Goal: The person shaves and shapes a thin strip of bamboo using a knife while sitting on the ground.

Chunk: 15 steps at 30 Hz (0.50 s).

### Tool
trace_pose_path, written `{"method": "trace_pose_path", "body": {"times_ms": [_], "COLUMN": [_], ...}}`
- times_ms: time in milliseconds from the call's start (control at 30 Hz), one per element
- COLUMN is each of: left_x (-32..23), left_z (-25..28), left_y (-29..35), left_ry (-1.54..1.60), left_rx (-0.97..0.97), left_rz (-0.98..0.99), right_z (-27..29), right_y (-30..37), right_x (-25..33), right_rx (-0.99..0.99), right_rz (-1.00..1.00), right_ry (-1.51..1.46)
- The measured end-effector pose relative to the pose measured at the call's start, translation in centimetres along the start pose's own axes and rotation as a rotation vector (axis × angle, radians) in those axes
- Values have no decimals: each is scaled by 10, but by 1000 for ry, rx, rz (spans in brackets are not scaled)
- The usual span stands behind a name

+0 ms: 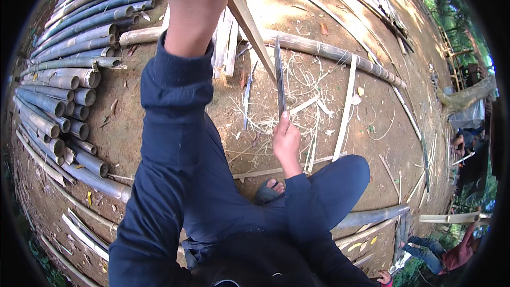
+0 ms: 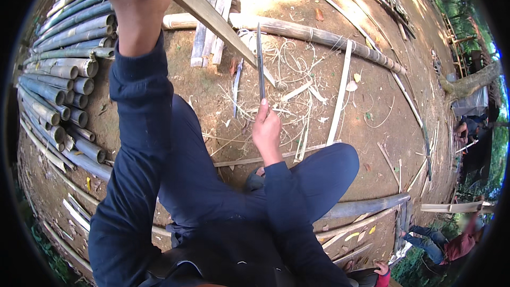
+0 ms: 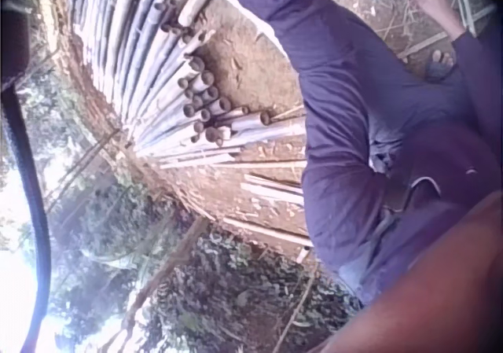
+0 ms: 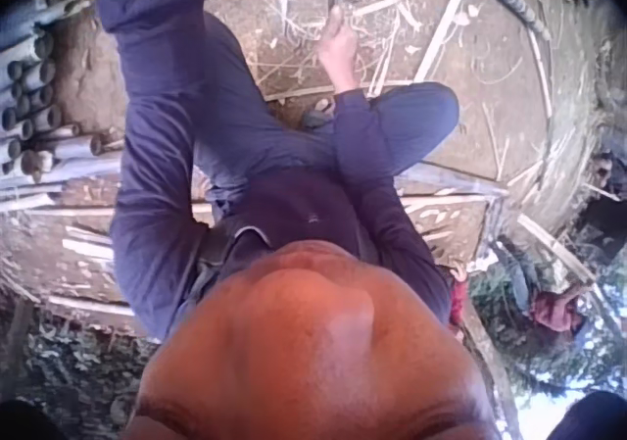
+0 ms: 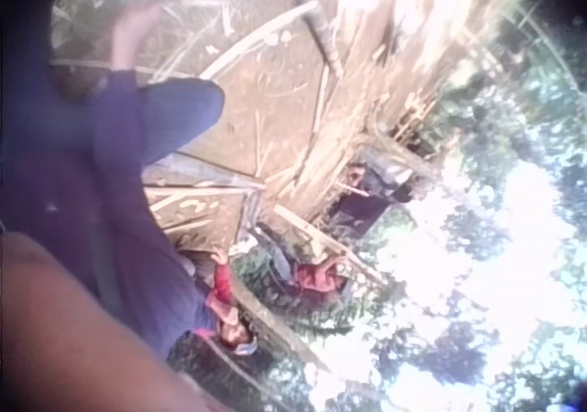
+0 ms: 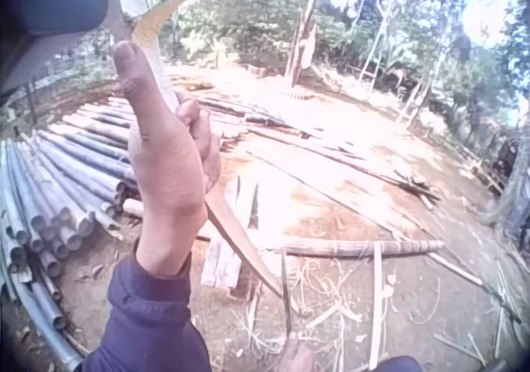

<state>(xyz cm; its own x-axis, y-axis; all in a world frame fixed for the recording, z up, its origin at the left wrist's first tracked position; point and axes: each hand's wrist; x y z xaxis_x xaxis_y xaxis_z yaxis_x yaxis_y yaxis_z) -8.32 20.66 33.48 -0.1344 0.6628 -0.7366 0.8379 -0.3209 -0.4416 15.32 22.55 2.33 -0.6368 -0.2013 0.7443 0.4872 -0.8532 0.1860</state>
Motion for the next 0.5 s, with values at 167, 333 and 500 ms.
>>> {"method": "trace_pose_path", "body": {"times_ms": [167,333,500], "left_x": [4,9,3], "left_z": [-1,-1,-1], "left_y": [-7,3,6], "left_ry": [-135,-273,-203], "left_rx": [85,50,110], "left_rz": [-117,-249,-259], "right_z": [18,81,65], "right_y": [-10,23,27], "right_x": [28,137,126], "right_rx": [48,9,-224], "right_rz": [-55,245,528], "right_ry": [-84,-638,-952]}}
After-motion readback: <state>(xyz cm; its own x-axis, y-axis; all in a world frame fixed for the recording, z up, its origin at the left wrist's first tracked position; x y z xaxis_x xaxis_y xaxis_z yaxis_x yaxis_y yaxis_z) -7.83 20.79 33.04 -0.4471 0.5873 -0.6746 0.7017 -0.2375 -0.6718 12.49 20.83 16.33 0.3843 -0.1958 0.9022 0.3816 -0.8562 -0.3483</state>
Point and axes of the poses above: each hand's wrist, its own y-axis away from the middle knuckle, its own z-axis out of the back of the hand, x = y × z, and after that the axes turned 9 degrees about x, right-handed
